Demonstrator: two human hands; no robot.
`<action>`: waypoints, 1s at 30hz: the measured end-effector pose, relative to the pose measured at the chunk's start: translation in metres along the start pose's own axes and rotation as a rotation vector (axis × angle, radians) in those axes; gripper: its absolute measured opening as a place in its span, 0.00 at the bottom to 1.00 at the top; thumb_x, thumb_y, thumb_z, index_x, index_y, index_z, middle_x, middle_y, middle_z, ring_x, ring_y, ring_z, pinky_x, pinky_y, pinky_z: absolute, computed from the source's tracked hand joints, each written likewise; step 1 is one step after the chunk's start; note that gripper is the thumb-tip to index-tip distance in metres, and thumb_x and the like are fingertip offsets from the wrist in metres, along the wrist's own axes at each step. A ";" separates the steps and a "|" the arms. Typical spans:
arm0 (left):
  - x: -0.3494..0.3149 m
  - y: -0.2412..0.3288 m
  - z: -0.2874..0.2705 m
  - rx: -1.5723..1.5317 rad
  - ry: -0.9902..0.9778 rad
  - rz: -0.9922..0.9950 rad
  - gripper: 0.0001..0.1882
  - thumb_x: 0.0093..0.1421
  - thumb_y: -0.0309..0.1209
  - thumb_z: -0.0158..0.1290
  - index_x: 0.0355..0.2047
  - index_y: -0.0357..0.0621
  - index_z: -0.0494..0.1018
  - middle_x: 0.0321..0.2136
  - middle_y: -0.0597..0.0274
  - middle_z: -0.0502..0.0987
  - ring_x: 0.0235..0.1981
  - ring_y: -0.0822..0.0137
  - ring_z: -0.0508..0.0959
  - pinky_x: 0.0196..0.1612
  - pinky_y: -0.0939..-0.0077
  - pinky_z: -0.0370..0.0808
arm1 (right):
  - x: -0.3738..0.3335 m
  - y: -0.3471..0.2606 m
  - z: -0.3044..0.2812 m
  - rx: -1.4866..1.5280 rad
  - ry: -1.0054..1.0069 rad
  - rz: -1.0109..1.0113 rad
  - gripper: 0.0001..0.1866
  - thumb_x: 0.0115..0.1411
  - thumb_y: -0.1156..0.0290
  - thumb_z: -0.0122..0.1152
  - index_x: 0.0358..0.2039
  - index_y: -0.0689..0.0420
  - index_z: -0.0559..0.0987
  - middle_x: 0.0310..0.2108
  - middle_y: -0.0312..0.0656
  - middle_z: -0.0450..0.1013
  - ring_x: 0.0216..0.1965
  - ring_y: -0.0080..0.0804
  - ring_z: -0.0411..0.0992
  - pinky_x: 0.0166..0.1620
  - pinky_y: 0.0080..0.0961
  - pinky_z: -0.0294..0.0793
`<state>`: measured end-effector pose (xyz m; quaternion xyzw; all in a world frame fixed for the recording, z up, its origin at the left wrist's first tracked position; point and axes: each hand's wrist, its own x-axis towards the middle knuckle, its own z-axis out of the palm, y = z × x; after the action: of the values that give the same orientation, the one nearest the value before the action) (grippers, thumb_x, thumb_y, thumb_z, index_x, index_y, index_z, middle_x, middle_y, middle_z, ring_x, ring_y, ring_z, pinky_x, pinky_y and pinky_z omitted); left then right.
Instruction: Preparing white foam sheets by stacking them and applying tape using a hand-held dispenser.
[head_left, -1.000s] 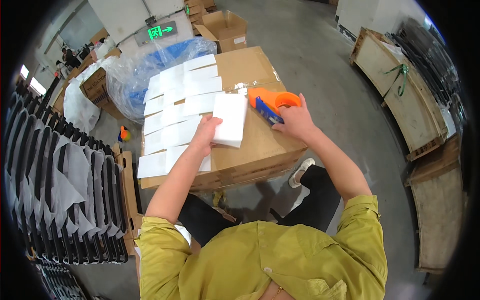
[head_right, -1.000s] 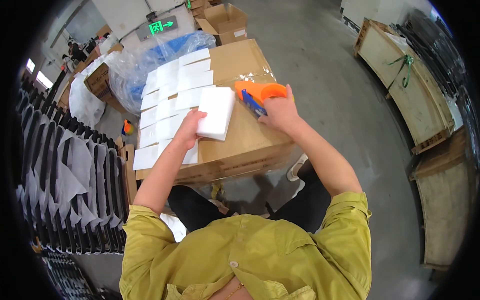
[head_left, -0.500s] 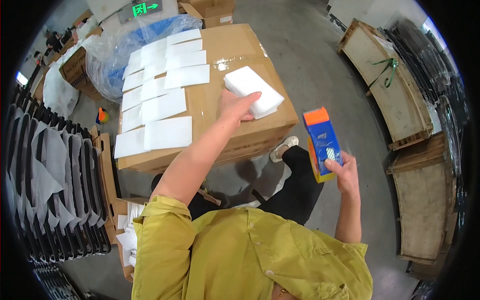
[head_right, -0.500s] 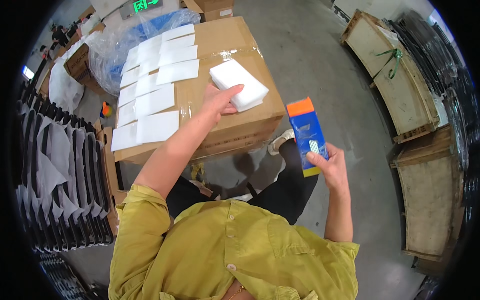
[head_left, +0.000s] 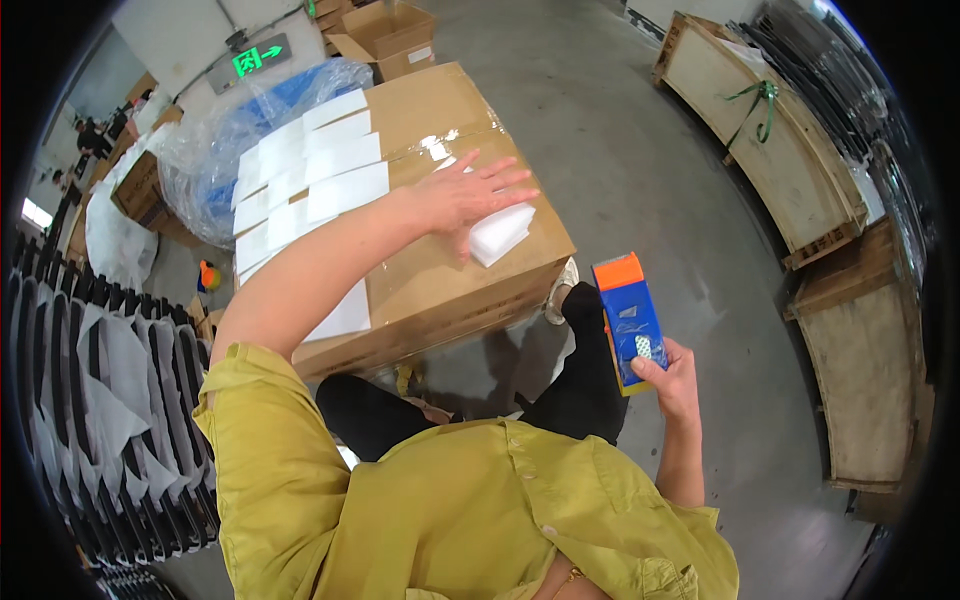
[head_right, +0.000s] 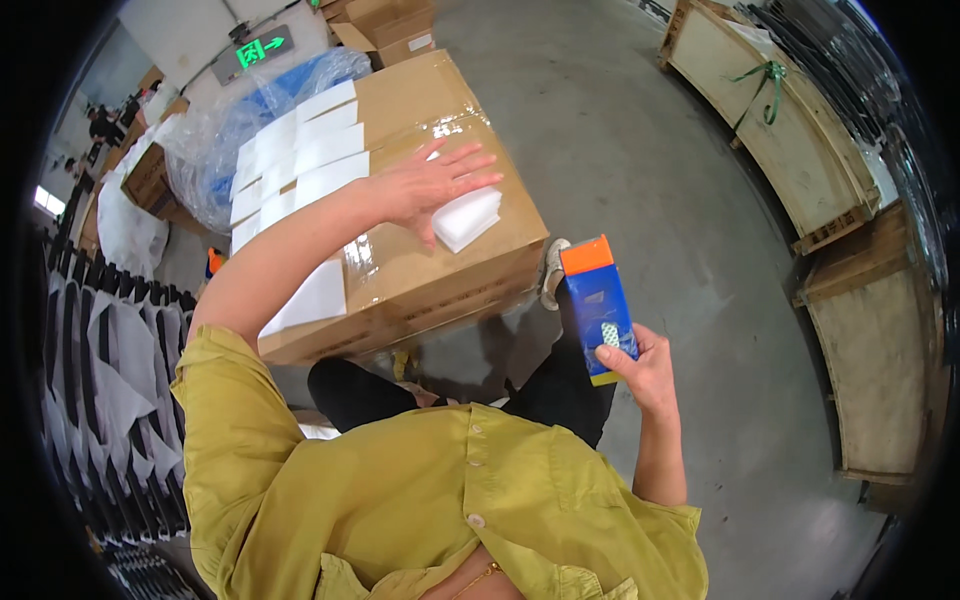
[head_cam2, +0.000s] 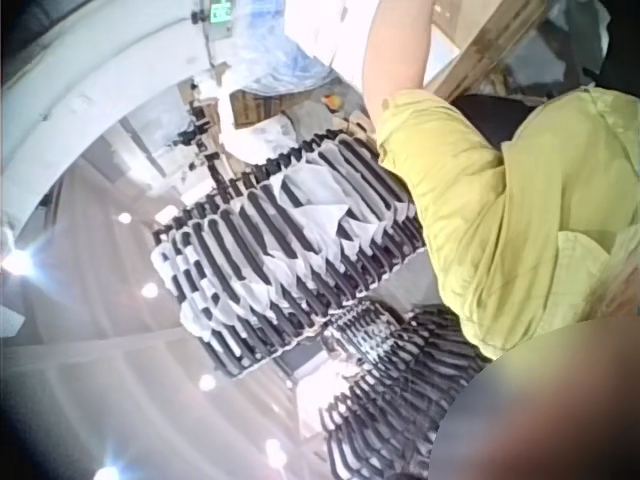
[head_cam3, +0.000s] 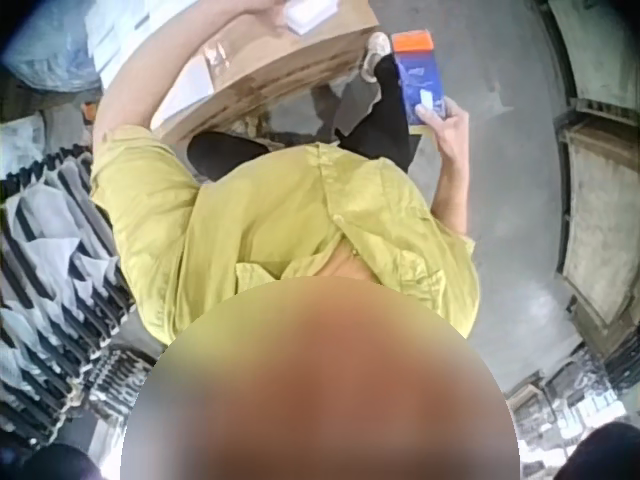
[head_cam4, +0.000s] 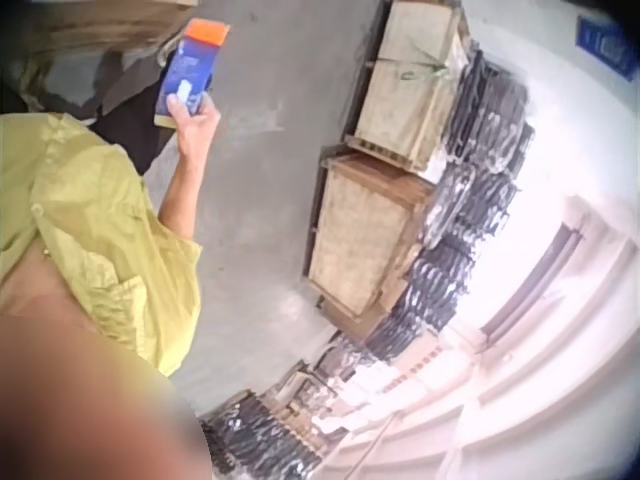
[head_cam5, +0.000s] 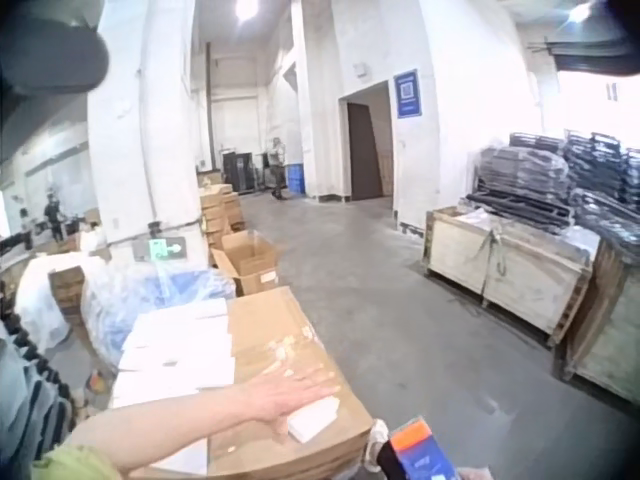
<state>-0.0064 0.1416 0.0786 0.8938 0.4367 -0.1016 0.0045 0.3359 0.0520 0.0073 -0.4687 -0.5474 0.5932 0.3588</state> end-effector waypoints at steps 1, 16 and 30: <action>0.009 -0.006 0.003 0.013 -0.060 0.045 0.60 0.25 0.39 0.67 0.59 0.55 0.44 0.60 0.59 0.47 0.62 0.59 0.44 0.61 0.52 0.43 | -0.002 0.001 0.002 0.006 0.015 -0.002 0.20 0.42 0.62 0.68 0.29 0.65 0.75 0.24 0.37 0.72 0.25 0.18 0.68 0.31 0.16 0.68; 0.000 -0.013 0.020 -0.079 -0.028 0.365 0.54 0.30 0.41 0.65 0.58 0.51 0.49 0.47 0.56 0.62 0.50 0.58 0.62 0.54 0.60 0.56 | -0.001 0.000 -0.001 -0.009 -0.195 -0.031 0.21 0.38 0.68 0.71 0.32 0.64 0.76 0.27 0.35 0.72 0.27 0.17 0.67 0.30 0.15 0.66; -0.055 0.108 0.009 -2.103 0.098 -0.249 0.14 0.57 0.33 0.50 0.39 0.35 0.69 0.34 0.61 0.73 0.36 0.75 0.72 0.41 0.81 0.70 | -0.005 -0.017 0.025 -0.148 -0.555 -0.540 0.26 0.33 0.67 0.74 0.32 0.65 0.75 0.30 0.43 0.73 0.32 0.32 0.69 0.36 0.25 0.66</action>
<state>0.0440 0.0312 0.0715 0.3925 0.3931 0.3638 0.7477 0.3119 0.0415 0.0242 -0.1542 -0.7686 0.5405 0.3055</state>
